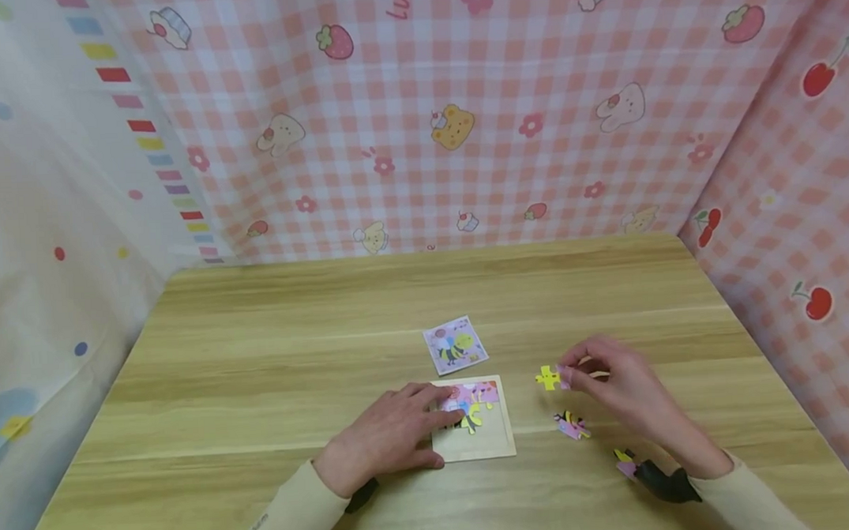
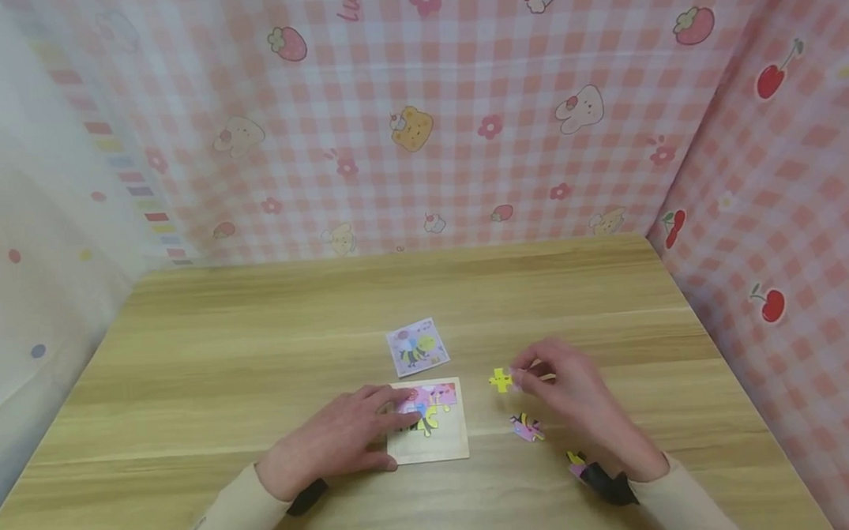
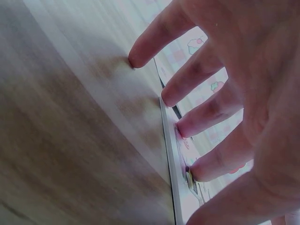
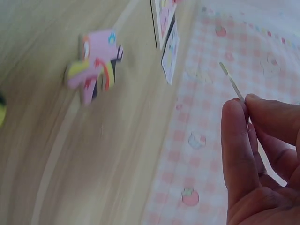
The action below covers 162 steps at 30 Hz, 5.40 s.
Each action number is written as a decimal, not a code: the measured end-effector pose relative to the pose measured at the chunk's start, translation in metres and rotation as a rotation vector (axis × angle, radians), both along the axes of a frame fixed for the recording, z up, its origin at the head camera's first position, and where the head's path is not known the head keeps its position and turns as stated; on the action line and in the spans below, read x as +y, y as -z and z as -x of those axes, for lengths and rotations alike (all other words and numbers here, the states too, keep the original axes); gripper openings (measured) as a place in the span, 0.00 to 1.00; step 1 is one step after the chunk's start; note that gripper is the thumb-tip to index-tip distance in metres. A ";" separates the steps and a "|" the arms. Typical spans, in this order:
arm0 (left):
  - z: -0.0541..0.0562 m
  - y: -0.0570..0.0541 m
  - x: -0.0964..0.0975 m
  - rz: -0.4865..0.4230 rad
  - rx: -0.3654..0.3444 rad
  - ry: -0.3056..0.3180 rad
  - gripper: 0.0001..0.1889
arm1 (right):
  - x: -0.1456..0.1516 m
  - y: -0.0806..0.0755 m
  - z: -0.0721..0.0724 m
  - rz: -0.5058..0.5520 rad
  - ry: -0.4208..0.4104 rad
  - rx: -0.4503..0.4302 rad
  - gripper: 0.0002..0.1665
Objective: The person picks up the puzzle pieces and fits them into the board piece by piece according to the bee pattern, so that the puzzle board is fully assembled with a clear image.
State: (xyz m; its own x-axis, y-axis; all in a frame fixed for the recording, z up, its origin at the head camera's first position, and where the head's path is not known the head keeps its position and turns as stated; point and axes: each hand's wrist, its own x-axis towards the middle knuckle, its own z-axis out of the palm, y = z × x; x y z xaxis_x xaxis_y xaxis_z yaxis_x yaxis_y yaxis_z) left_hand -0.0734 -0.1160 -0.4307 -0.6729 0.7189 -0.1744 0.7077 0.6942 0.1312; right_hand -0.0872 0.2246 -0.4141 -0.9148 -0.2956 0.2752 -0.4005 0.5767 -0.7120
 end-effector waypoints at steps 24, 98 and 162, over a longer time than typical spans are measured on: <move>0.001 0.005 -0.002 -0.022 0.011 0.010 0.34 | -0.048 0.014 0.009 0.000 -0.077 -0.175 0.07; 0.002 0.005 -0.003 -0.030 0.005 0.008 0.35 | -0.056 0.025 0.010 -0.337 -0.226 -0.009 0.06; 0.008 0.012 -0.002 -0.110 -0.065 -0.032 0.37 | -0.049 0.022 -0.004 -0.539 -0.620 0.035 0.36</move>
State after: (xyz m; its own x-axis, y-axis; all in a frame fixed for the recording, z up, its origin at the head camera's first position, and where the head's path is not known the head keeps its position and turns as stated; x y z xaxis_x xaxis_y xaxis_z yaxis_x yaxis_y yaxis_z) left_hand -0.0813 -0.1182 -0.4423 -0.6853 0.7147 -0.1399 0.6731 0.6949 0.2531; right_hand -0.0834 0.1757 -0.4366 -0.5356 -0.8441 -0.0231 -0.7757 0.5026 -0.3817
